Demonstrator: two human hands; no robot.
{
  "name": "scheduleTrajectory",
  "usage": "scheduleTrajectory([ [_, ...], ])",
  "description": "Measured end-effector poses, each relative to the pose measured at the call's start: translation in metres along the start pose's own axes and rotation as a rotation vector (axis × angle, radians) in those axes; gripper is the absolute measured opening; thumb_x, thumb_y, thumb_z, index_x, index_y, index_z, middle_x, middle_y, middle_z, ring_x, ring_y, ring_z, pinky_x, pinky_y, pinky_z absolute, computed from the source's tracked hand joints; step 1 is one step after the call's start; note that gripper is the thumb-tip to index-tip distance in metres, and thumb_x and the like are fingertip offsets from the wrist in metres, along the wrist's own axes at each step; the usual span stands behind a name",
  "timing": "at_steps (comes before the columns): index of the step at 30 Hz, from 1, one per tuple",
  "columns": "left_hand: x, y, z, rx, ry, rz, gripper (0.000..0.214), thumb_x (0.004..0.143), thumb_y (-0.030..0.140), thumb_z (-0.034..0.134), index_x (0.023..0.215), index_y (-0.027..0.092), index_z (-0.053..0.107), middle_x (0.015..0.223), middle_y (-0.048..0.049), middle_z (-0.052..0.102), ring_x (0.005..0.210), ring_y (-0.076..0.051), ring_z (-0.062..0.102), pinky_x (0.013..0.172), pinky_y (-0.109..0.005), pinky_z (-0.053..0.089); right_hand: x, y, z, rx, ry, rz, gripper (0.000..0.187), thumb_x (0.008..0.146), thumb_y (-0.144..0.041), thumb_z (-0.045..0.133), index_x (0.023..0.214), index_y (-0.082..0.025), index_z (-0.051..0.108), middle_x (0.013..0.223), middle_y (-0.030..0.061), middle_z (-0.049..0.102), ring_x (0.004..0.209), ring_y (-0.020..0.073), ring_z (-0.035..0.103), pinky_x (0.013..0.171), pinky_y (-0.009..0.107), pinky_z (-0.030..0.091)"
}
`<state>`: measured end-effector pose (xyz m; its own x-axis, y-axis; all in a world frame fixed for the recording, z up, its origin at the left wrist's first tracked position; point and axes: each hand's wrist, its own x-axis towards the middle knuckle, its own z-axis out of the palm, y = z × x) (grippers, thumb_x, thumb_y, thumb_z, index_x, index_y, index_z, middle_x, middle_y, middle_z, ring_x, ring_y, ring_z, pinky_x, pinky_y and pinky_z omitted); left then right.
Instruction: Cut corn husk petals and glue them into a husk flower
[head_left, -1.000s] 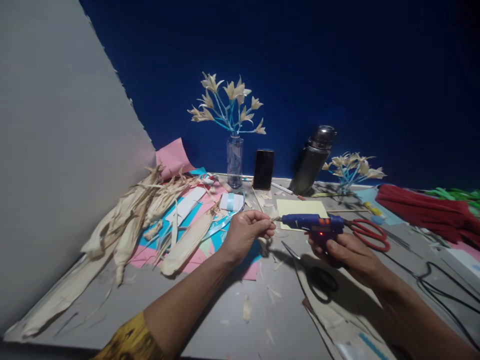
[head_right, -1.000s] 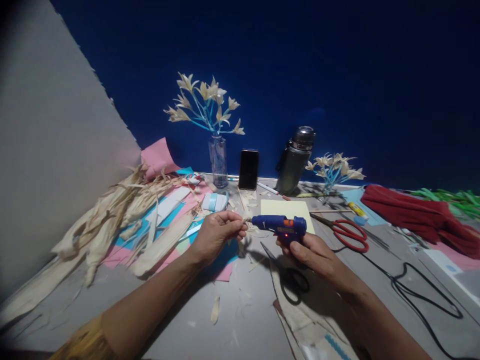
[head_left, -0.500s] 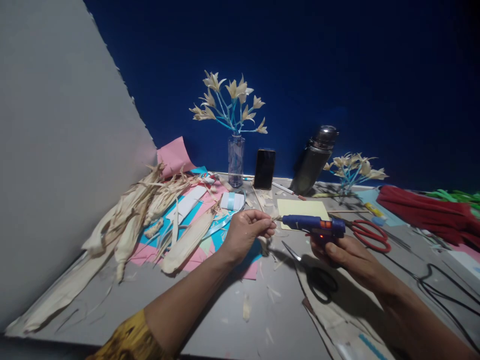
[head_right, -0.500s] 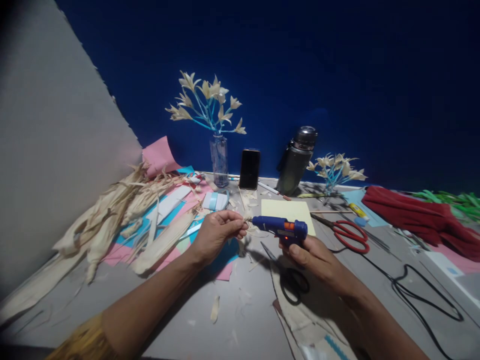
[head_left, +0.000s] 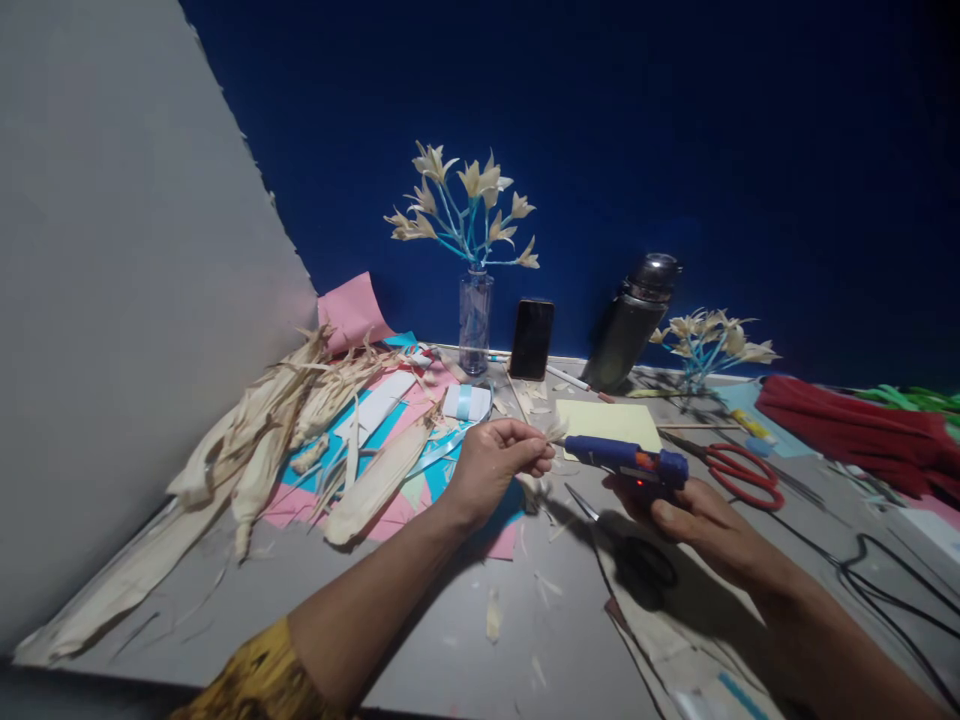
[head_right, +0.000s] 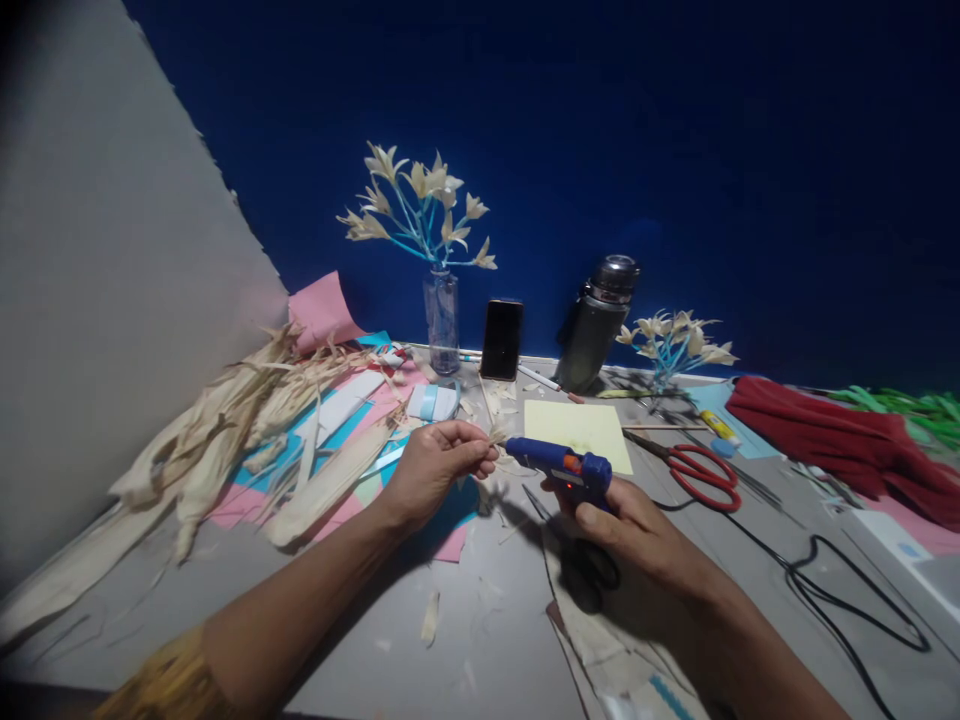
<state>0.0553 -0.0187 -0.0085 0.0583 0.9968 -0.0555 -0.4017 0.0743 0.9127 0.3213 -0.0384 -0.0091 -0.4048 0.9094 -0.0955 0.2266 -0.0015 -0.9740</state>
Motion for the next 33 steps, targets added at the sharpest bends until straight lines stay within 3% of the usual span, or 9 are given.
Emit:
scheduleTrajectory([
  [9,0.002,0.0,-0.002,-0.076,0.041,-0.06,0.026,0.062,0.024,0.087,0.074,0.012,0.067,0.068,-0.0078,0.074,0.056,-0.013,0.066,0.056,-0.024,0.05,0.004,0.017,-0.004,0.151,0.057,-0.036,0.058,0.079,-0.067,0.069,0.106,-0.015,0.072,0.097,0.0139,0.07,0.082,0.0233,0.063,0.066,0.029,0.051],
  [15,0.001,0.0,-0.001,-0.073,0.036,-0.069,0.024,0.064,0.022,0.087,0.073,0.011,0.068,0.069,-0.0087,0.074,0.056,-0.013,0.065,0.057,-0.025,0.051,0.003,0.023,-0.002,0.261,0.065,-0.029,0.057,0.083,-0.064,0.069,0.113,-0.016,0.069,0.1,0.0136,0.068,0.081,0.0206,0.061,0.065,0.028,0.05],
  [22,0.001,0.001,-0.002,-0.046,0.098,-0.048,0.019,0.066,0.021,0.084,0.073,0.011,0.068,0.07,-0.0085,0.074,0.056,-0.012,0.065,0.057,-0.025,0.05,0.002,0.009,0.0,0.367,0.082,-0.043,0.054,0.078,-0.063,0.074,0.106,-0.016,0.07,0.093,0.0109,0.064,0.071,0.0164,0.056,0.056,0.024,0.048],
  [33,-0.003,-0.001,0.003,-0.005,0.0,-0.043,0.021,0.066,0.025,0.084,0.072,0.012,0.069,0.068,-0.0083,0.074,0.057,-0.013,0.065,0.058,-0.025,0.05,0.003,-0.006,0.017,0.38,-0.052,-0.095,0.052,0.082,-0.065,0.068,0.092,-0.015,0.066,0.087,0.0094,0.062,0.062,0.0136,0.054,0.055,0.025,0.046],
])
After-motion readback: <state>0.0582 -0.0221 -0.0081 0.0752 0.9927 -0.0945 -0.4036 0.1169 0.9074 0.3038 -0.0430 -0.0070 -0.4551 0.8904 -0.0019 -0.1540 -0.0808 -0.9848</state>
